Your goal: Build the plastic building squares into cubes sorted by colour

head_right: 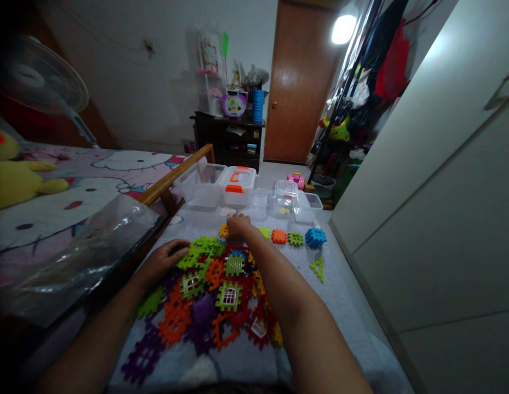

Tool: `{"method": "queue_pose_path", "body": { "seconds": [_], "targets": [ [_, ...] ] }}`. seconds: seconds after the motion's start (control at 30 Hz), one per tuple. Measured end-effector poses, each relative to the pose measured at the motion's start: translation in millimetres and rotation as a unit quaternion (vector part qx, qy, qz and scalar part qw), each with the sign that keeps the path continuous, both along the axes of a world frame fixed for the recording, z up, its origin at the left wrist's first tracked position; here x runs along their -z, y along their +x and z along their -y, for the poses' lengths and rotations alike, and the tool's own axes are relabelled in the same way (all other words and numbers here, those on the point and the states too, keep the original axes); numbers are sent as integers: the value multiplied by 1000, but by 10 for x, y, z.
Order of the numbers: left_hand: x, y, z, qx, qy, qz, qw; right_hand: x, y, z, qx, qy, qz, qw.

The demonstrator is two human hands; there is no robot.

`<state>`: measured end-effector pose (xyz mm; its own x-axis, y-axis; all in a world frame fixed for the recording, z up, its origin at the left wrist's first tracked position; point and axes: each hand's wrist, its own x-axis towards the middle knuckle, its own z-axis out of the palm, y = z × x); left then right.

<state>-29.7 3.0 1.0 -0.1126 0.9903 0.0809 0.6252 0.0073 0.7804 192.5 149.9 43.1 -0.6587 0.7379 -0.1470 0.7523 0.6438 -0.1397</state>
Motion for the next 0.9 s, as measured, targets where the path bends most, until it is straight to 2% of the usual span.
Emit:
{"method": "queue_pose_path", "body": {
  "seconds": [0.1, 0.2, 0.33, 0.47, 0.6, 0.77, 0.9],
  "targets": [
    [1, -3, -10, 3, 4, 1, 1000, -58, 71, 11, 18, 3, -20, 1000],
    [8, -12, -15, 3, 8, 6, 1000, -196, 293, 42, 48, 20, -74, 996],
    [12, -26, -19, 16, -1, 7, 1000, -381, 843, 226, 60, 42, -236, 969],
    [-9, -32, -38, 35, -20, 2, 999, -410, 1482, 595, 78, 42, -316, 945],
    [-32, -37, -61, 29, -26, 25, 999, -299, 1976, 986, 130, 27, -325, 936],
    [11, -64, -104, 15, -10, 21, 1000, -173, 2328, 1365, 203, -1, -297, 933],
    [71, -83, -150, 24, 24, -6, 999, -135, 2417, 1591, 176, -52, -244, 952]
  ]
}}
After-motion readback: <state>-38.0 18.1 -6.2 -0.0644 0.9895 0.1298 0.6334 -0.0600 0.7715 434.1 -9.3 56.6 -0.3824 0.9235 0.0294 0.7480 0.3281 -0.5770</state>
